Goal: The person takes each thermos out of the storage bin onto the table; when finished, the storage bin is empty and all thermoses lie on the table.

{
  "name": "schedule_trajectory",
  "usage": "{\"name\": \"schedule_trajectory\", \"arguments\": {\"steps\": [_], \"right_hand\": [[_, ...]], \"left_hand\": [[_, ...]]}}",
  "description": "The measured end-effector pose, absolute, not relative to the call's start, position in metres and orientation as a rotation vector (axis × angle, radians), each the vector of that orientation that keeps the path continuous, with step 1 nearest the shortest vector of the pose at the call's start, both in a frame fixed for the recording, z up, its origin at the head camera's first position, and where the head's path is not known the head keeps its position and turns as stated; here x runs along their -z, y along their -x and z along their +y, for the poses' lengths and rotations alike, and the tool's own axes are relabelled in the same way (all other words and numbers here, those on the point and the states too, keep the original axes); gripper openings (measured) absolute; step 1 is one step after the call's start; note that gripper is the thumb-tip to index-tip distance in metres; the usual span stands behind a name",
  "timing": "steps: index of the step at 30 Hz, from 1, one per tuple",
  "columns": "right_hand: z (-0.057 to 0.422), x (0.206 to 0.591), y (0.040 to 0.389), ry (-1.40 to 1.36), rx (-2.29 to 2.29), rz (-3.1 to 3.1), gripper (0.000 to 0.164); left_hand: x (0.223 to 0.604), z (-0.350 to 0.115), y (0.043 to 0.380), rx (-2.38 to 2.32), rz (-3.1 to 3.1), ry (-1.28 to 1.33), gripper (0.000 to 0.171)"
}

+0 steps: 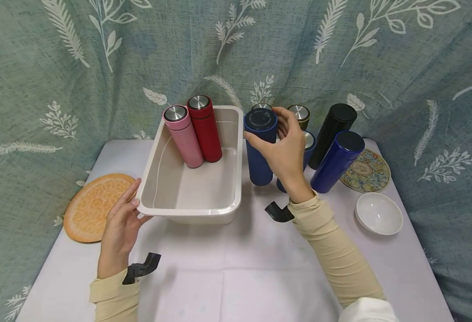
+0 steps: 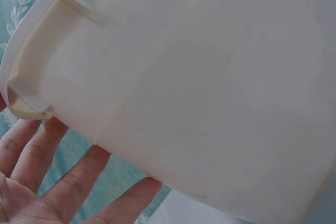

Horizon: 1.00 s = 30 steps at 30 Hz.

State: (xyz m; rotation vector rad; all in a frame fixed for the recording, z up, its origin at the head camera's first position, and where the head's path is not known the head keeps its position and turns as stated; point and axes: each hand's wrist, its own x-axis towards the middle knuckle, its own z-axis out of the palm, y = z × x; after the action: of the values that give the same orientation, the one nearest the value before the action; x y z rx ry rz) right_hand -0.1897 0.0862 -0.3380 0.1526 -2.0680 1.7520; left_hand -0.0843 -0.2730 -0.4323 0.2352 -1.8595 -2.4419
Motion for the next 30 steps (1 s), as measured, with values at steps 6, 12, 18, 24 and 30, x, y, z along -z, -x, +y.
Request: {"name": "schedule_trajectory", "arguments": {"steps": [6,12,18,24,30], "right_hand": [[0.084,0.350,0.193,-0.152,-1.742,-2.093,0.070],[0.084,0.362,0.195,-0.138,-1.707,-2.131,0.071],[0.083,0.373,0.196,-0.122,-1.676,-2.164,0.073],[0.079,0.382,0.196,-0.130,-1.609,-2.190,0.072],[0.077,0.391,0.196,-0.134,-1.617,-2.187,0.070]], "left_hand": [[0.432,-0.273,0.084,2.440,-1.863,-0.239,0.051],[0.432,-0.273,0.085,2.428,-1.883,-0.224,0.051],[0.432,-0.273,0.085,2.420,-1.893,-0.229,0.051],[0.432,-0.274,0.084,2.428,-1.884,-0.236,0.051],[0.432,-0.274,0.085,2.424,-1.888,-0.241,0.051]]}}
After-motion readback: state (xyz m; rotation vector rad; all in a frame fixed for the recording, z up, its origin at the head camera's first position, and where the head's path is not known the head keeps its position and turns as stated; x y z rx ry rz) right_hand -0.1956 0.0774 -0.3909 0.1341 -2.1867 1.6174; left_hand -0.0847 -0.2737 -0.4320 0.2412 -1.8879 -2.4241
